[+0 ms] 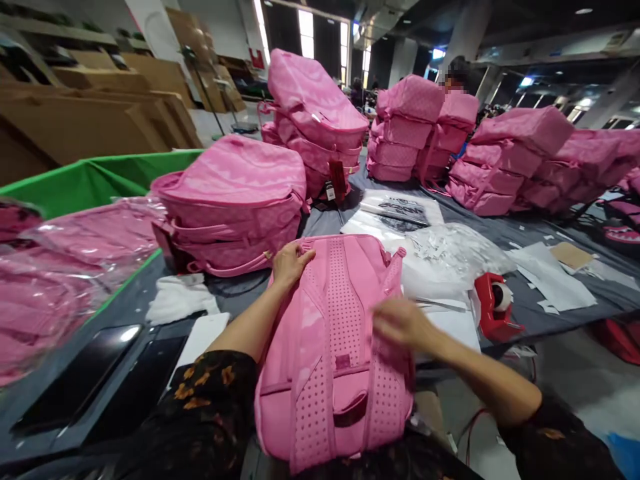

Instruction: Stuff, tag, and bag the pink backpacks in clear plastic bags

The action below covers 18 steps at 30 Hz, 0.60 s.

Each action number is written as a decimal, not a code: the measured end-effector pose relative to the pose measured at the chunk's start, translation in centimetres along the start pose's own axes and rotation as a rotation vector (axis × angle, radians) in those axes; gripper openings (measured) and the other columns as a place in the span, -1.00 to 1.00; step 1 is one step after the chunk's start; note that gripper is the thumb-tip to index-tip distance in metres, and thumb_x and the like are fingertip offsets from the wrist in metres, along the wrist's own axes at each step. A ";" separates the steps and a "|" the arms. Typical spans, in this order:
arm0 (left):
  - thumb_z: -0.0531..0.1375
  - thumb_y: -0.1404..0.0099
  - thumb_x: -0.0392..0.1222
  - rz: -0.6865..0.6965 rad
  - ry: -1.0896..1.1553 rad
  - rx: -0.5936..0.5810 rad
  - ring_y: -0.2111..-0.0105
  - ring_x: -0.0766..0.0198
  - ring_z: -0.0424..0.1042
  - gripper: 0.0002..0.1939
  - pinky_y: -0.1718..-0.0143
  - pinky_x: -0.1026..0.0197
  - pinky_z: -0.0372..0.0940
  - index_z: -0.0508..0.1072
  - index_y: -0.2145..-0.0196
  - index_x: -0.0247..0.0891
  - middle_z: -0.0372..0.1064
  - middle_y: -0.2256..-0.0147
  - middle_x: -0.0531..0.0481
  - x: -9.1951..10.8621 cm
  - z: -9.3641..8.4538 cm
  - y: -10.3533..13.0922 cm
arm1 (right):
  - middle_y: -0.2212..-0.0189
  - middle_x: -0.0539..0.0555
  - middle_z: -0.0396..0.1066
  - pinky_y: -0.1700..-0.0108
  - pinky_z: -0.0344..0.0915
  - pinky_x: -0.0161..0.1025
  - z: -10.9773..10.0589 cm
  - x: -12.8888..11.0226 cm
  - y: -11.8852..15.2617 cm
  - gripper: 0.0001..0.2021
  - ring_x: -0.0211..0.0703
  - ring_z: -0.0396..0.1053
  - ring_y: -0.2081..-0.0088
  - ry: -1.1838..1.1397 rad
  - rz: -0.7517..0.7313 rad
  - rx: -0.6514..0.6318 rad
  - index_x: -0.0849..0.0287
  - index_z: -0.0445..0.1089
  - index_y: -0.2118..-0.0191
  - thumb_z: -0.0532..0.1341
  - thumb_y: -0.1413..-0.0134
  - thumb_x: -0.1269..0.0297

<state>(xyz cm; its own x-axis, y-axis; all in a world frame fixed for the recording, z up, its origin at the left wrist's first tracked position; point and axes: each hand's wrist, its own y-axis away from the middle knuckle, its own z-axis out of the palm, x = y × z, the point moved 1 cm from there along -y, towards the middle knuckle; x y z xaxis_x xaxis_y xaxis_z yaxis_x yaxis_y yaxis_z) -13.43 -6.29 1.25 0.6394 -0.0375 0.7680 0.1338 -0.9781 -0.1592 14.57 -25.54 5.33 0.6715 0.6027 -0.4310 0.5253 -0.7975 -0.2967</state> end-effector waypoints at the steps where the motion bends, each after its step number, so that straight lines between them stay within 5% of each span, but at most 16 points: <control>1: 0.31 -0.20 0.04 0.022 -0.110 0.004 0.14 -0.09 0.47 -0.68 0.15 0.10 0.28 0.49 0.22 -0.25 0.52 0.26 -0.18 0.0 -0.1 0.1 | 0.21 0.17 0.53 0.08 0.32 -0.14 -1.5 2.9 -1.3 -0.78 -0.07 0.44 0.19 0.059 0.223 0.145 0.16 0.45 0.07 0.13 -0.29 0.22; 4: 0.32 -0.22 0.02 0.153 -0.345 0.020 -0.06 -0.27 0.38 -0.36 -0.01 -0.09 0.26 0.36 -0.17 -0.34 0.43 -0.03 -0.41 1.2 -0.7 -0.2 | 0.33 0.20 0.52 0.20 0.32 -0.16 -4.2 10.4 -5.3 -0.69 -0.02 0.47 0.29 0.084 0.779 0.297 0.25 0.41 0.06 0.22 -0.24 0.11; 6: 0.31 -0.25 0.00 0.323 -0.419 0.053 -0.14 -0.33 0.30 -0.33 -0.10 -0.20 0.20 0.31 -0.23 -0.36 0.34 -0.12 -0.48 3.0 -0.3 -0.5 | 0.48 0.14 0.47 0.30 0.30 -0.20 -4.4 12.9 -7.8 -0.67 -0.05 0.45 0.41 -0.006 0.916 0.267 0.26 0.41 0.19 0.25 -0.20 0.04; 9: 0.26 -0.29 -0.14 0.590 -0.293 -0.074 -0.13 -0.20 0.32 -0.52 -0.16 -0.19 0.20 0.41 -0.15 -0.28 0.39 -0.11 -0.37 6.7 2.8 -1.0 | 0.50 0.08 0.45 0.30 0.31 -0.25 -3.5 12.5 -10.5 -0.75 -0.11 0.44 0.41 -0.049 0.837 0.313 0.20 0.37 0.30 0.21 -0.20 0.08; 13: 0.24 -0.21 -0.29 0.911 0.082 -0.381 -0.01 0.03 0.42 -0.52 -0.10 -0.01 0.31 0.48 -0.10 -0.16 0.49 0.00 -0.16 11.4 9.0 -1.1 | 0.37 0.03 0.47 0.23 0.33 -0.25 -4.0 8.8 -11.2 -0.74 -0.16 0.41 0.35 -0.067 0.432 0.541 0.13 0.35 0.20 0.13 -0.19 0.04; 15: 0.21 -0.23 -0.29 0.983 0.164 -0.423 0.12 0.09 0.46 -0.68 -0.03 0.04 0.32 0.56 0.06 -0.16 0.53 0.17 -0.09 12.8 10.8 -0.9 | 0.41 0.01 0.43 0.27 0.32 -0.26 -5.2 7.2 -10.4 -0.71 -0.17 0.37 0.40 -0.106 0.282 0.592 0.12 0.34 0.22 0.13 -0.16 -0.01; 18: 0.12 -0.35 -0.26 0.949 0.177 -0.314 0.23 0.12 0.42 -0.82 -0.04 -0.01 0.25 0.54 0.30 -0.20 0.48 0.35 -0.07 13.3 11.0 -0.5 | 0.47 -0.02 0.38 0.34 0.28 -0.28 -6.9 6.1 -8.9 -0.71 -0.20 0.32 0.45 -0.150 0.286 0.591 0.11 0.31 0.29 0.12 -0.15 -0.02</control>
<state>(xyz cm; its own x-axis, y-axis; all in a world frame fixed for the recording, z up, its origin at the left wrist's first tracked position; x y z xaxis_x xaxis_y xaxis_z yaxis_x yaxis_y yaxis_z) 3.31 -4.09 4.71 0.2531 -0.8318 0.4940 -0.5919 -0.5371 -0.6010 17.63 -14.55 11.20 0.6394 0.3893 -0.6631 -0.0653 -0.8317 -0.5514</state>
